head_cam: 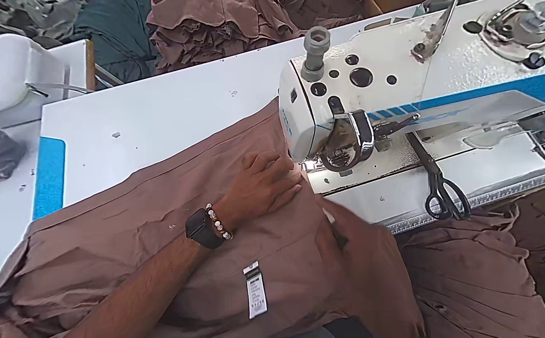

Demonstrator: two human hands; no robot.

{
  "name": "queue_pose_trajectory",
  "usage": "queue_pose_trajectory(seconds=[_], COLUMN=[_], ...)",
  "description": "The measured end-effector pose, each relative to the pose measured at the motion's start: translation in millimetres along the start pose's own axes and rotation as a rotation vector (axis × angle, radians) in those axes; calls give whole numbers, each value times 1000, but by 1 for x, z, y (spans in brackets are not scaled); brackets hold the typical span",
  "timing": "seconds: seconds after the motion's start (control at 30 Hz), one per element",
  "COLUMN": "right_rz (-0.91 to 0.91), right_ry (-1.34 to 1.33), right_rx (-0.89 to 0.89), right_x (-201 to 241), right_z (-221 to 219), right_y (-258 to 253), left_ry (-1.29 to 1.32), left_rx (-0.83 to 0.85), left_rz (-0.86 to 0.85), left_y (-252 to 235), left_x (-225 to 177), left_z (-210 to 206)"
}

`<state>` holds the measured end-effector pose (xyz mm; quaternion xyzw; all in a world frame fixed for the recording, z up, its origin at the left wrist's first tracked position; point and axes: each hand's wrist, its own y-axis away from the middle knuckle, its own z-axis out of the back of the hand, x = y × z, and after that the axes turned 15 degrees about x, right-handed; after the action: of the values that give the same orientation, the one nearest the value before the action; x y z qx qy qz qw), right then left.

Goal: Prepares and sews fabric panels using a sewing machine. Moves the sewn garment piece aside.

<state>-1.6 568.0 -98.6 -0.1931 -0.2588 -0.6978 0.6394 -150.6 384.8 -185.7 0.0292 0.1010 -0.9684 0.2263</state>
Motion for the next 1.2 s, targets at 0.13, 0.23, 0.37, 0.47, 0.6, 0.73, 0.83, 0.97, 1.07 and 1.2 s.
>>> queue_pose_trajectory(seconds=[0.13,0.23,0.37,0.47,0.6,0.73,0.83,0.97,1.07,1.2], right_rz=[-170,-173,137,264,287,66,-75,-154,-143,-66], right_ry=[183,171,180,360,54,19,57,101,122,127], right_rx=[256,283,159,453,737,-24,-108,-72,-100,-131], right_x=[-18,-35,-48,-35,-27,-33,-41,-34,-33,-38], right_z=[-13,-14,-25,-49,-55,-44,-50,-58,-61,-60], right_y=[-60,-50,23,75,77,-2,-36,-35,-34,-34], left_ry=[41,218,155,127,107,138,154,142,122,73], left_rx=[101,147,147,129,140,107,49,49,57,109], left_rz=[22,187,220,215,204,191,187,229,241,299], left_y=[4,13,20,17,13,10,12,12,10,8], left_x=[-11,-26,-33,-34,-34,-33,-32,-33,-32,-33], left_z=[7,-1,-7,-9,-4,-4,-9,-8,-9,-10])
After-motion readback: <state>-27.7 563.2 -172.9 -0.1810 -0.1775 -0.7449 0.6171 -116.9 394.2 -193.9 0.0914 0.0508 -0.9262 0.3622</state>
